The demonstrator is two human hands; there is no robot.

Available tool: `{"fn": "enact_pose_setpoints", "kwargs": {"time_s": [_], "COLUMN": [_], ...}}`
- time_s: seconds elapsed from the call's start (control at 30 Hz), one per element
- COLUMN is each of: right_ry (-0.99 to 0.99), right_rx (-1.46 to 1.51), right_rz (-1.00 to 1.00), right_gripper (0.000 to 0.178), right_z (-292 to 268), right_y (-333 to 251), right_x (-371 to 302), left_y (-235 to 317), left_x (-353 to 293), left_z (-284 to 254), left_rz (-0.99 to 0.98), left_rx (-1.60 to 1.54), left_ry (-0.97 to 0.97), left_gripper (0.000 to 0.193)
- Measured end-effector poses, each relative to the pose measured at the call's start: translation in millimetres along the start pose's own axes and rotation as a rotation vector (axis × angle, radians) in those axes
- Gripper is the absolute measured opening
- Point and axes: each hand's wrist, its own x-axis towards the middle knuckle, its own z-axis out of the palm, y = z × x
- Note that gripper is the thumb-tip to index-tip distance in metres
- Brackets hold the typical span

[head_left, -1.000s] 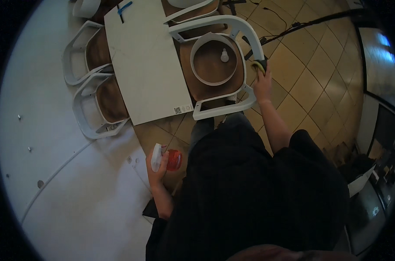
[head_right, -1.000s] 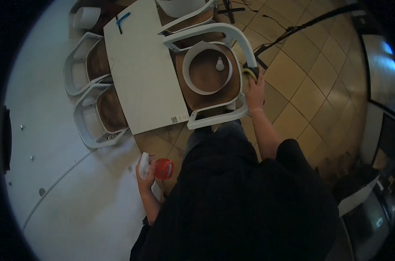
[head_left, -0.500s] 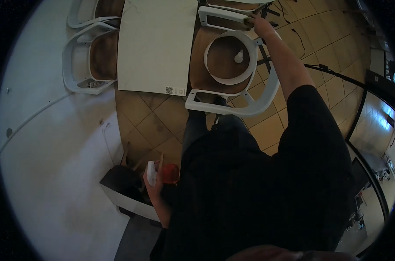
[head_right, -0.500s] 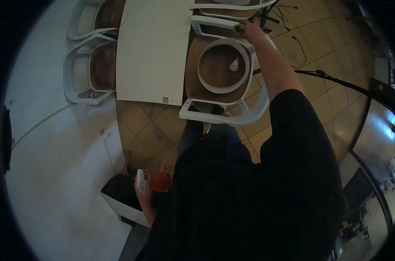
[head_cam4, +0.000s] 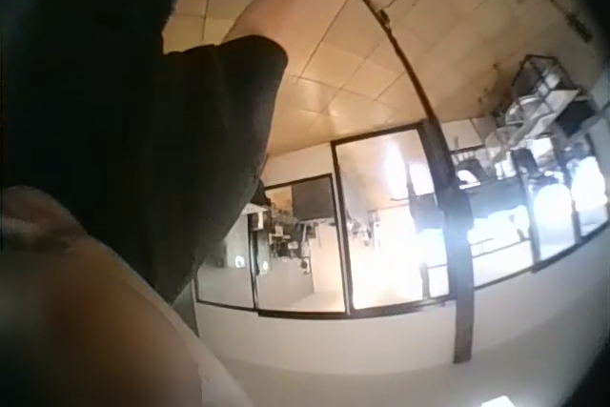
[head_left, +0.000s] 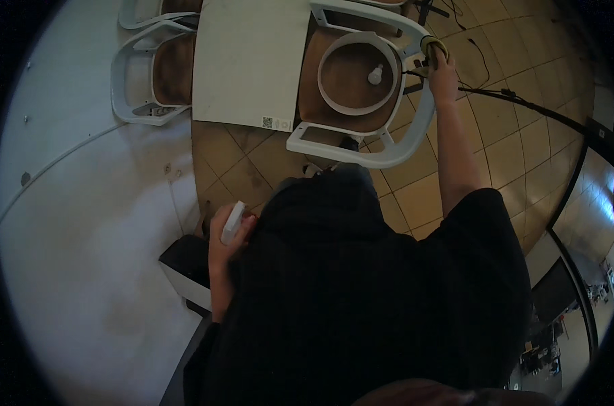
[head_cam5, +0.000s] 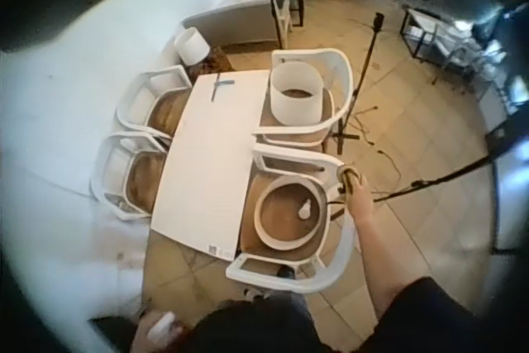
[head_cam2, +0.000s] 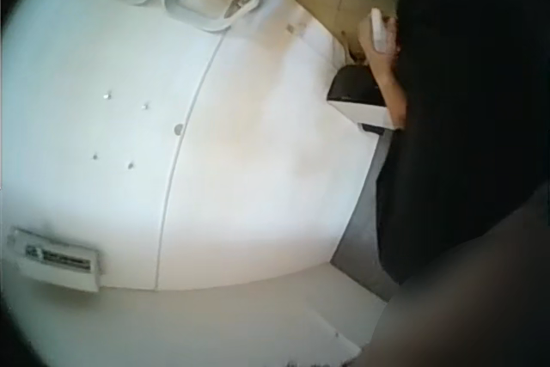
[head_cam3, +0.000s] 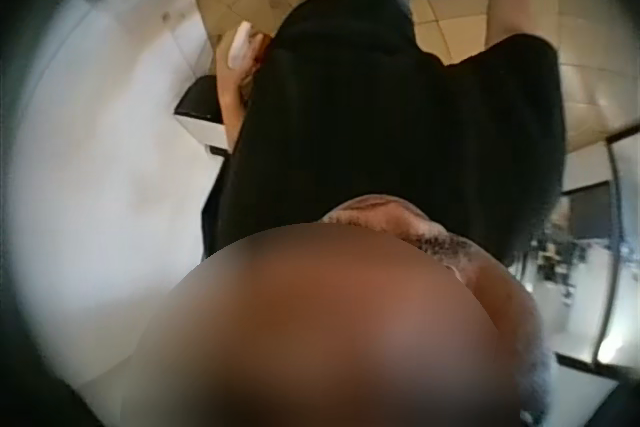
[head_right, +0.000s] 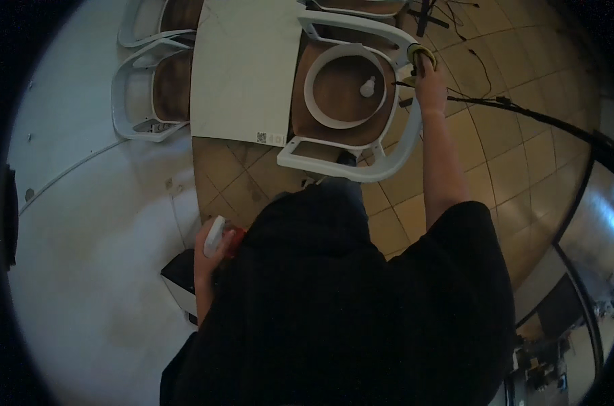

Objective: The person cleans a lampshade and installs a lightbulb into a floor lamp.

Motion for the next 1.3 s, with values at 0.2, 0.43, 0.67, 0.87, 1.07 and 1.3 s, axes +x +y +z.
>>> {"fn": "enact_pose_setpoints", "kwargs": {"time_s": [0.2,0.43,0.67,0.87,1.07,1.3], "right_ry": [0.073,0.083,0.211,0.262,0.337,0.184], "right_rx": [0.288,0.409,0.315,0.150,0.107,0.130], "right_rz": [0.144,0.341,0.373,0.666,1.015,1.011], "right_gripper": [0.057,0.052,0.053,0.060,0.064,0.075], "right_z": [-7,25,10,41,135,232], "right_y": [1,-45,-16,-37,-116,-252], "right_x": [-182,-313,-218,-228,-292,-334], "left_y": [10,1,-16,-47,-111,-189], "left_x": [45,63,88,130,175,194], "left_z": [2,5,-18,-39,-90,-165], "left_rz": [0.102,0.187,0.342,0.523,0.510,0.666], "left_rx": [0.046,0.148,0.209,0.267,0.159,0.271], "left_ry": [-0.179,-0.323,-0.405,-0.565,-0.628,-0.590], "left_gripper": [0.030,0.032,0.032,0.032,0.031,0.028]}}
